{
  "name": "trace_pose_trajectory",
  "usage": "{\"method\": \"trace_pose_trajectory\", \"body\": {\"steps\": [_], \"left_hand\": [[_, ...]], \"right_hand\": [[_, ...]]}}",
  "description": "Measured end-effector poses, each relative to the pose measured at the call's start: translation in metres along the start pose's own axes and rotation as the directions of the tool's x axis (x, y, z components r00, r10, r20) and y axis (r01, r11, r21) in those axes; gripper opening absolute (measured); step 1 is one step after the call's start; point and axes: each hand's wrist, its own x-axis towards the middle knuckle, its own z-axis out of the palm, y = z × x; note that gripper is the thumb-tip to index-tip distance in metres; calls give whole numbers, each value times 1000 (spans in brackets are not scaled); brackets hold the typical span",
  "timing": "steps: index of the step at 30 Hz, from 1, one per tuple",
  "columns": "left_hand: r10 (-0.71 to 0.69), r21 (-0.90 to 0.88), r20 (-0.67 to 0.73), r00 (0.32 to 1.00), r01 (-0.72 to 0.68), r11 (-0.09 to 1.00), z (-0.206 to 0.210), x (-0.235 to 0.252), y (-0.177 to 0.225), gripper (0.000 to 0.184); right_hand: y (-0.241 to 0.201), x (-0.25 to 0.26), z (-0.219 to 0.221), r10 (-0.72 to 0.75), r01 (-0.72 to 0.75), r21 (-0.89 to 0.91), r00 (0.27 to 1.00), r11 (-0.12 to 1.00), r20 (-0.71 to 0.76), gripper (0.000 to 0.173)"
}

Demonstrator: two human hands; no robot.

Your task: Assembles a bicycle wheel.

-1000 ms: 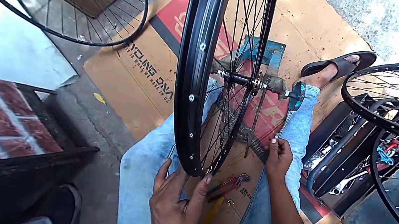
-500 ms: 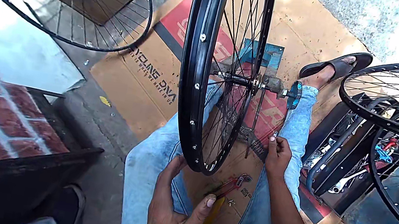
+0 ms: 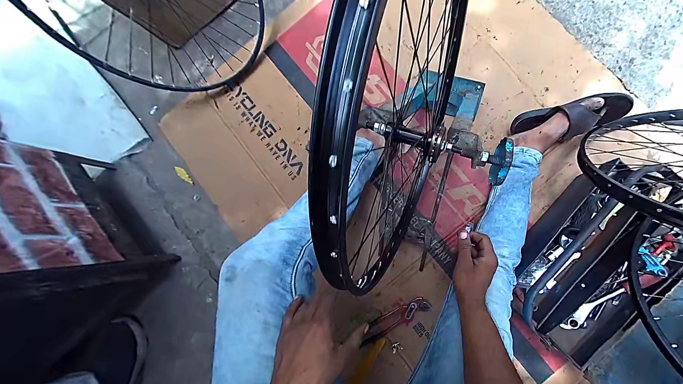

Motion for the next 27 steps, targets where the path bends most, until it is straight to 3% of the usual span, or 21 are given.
{"method": "trace_pose_trajectory", "body": {"steps": [2, 4, 9, 27], "left_hand": [[-26, -48, 10, 1000, 26, 999, 1, -6, -3, 102], [-37, -165, -46, 998, 29, 986, -11, -10, 2, 108], [-23, -295, -184, 983, -32, 955, -32, -3, 16, 102], [-21, -434, -224, 974, -80, 898, -30, -1, 20, 96]], "right_hand": [[-2, 1, -1, -5, 5, 19, 1000, 1000, -10, 18], [-3, -2, -2, -4, 4, 21, 1000, 1000, -13, 18], [-3, -2, 1, -12, 12, 8, 1000, 1000, -16, 18], [-3, -1, 0, 23, -22, 30, 1000, 999, -21, 19]]}}
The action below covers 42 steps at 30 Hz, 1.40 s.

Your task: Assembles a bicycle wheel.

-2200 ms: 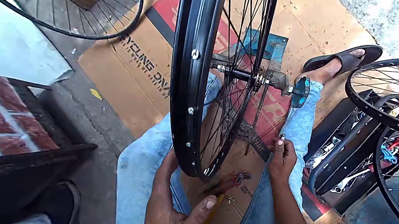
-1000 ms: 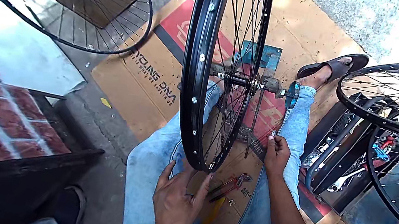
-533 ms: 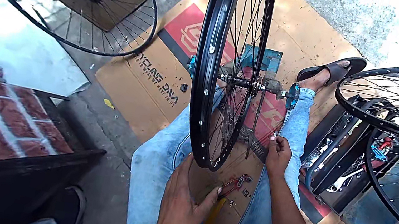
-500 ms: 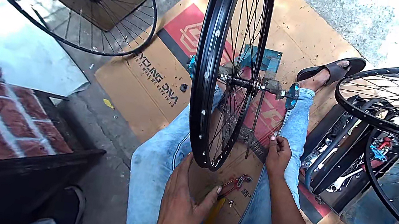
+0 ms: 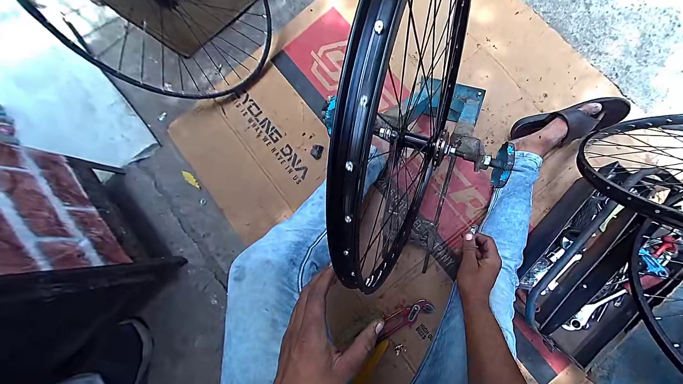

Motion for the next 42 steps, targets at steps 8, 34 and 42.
{"method": "trace_pose_trajectory", "body": {"steps": [8, 34, 42], "left_hand": [[7, -54, -51, 999, -10, 998, 2, 3, 2, 95], [223, 24, -101, 970, -222, 975, -74, 138, 102, 37], [223, 44, 23, 975, -224, 974, -95, 224, 148, 47]], "right_hand": [[1, 0, 0, -10, 10, 10, 1000, 1000, 3, 20], [-1, 3, -5, 39, -40, 107, 999, 993, 14, 21], [-17, -25, -25, -67, 67, -4, 998, 998, 19, 29]]}}
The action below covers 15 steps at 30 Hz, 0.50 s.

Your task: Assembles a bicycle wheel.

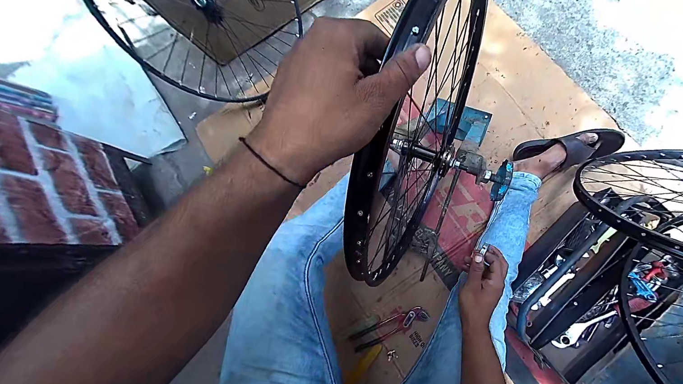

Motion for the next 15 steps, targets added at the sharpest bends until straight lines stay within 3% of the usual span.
{"method": "trace_pose_trajectory", "body": {"steps": [3, 6, 8, 10, 12, 14, 15], "left_hand": [[30, -173, -81, 996, -44, 984, 4, -7, -21, 37], [-51, -325, -93, 994, 18, 946, 34, -69, -84, 47], [-238, -277, 28, 971, 237, 931, 67, -131, -126, 60], [-379, -126, 245, 893, 417, 900, 105, -185, -157, 82], [-391, 78, 385, 836, 393, 916, 134, -209, -162, 101], [-342, 35, 407, 847, 360, 932, 151, -205, -154, 100], [-333, -2, 387, 860, 362, 932, 157, -201, -149, 92]], "right_hand": [[-8, -8, -4, -13, 10, 81, 999, 997, 35, 28], [-16, -15, -4, -93, 87, 68, 992, 994, 87, 26], [-22, -18, -2, -151, 148, 31, 982, 988, 115, 38], [-27, -21, -3, -184, 189, -17, 968, 982, 174, 55], [-32, -20, -1, -251, 270, -70, 945, 960, 208, 62], [-36, -19, 3, -338, 367, -126, 918, 922, 206, 55], [-40, -21, 5, -380, 411, -146, 903, 900, 202, 51]]}}
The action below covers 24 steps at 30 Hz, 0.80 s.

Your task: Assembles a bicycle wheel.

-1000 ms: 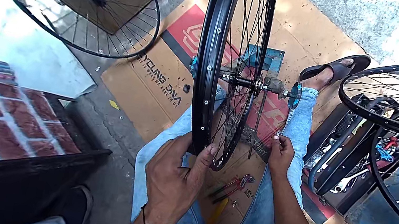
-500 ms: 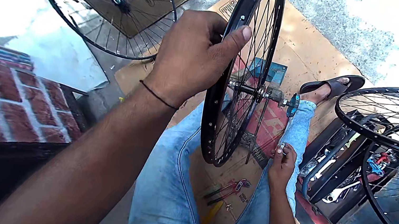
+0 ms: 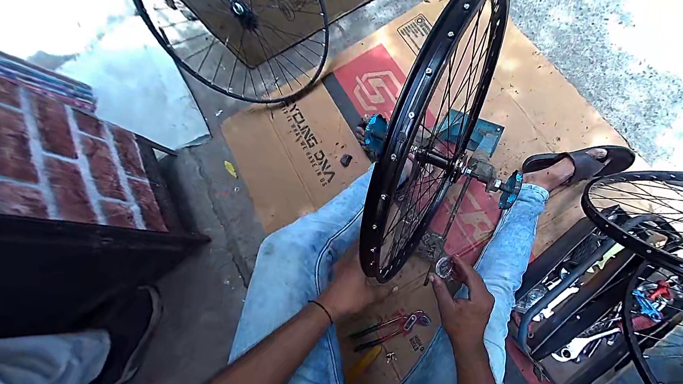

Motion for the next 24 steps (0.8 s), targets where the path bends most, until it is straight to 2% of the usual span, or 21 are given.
{"method": "trace_pose_trajectory", "body": {"steps": [3, 6, 9, 11, 16, 20, 24], "left_hand": [[21, -89, -71, 997, -27, 996, 6, 3, 15, 38], [15, -75, -93, 996, -22, 997, -5, -8, 26, 20], [72, -134, -257, 964, -110, 985, -19, -25, 34, 20], [112, -209, -333, 936, -189, 959, -27, -33, 38, 25], [149, -213, -486, 861, -282, 936, -57, -36, 76, 28], [236, -367, -534, 812, -474, 800, -71, -32, 94, 30], [196, -431, -612, 766, -531, 729, -75, -22, 109, 24]], "right_hand": [[-17, 8, 3, -106, 105, -20, 994, 994, -14, 44], [-30, 23, 5, -217, 217, -53, 976, 975, 1, 41], [-38, 36, 6, -291, 291, -64, 957, 955, 15, 40], [-42, 45, 8, -322, 323, -50, 946, 945, 15, 39], [-53, 63, 16, -347, 346, -23, 938, 938, -21, 39], [-61, 78, 18, -349, 348, 83, 937, 934, 7, 38], [-64, 94, 24, -389, 369, 190, 918, 910, 79, 38]]}}
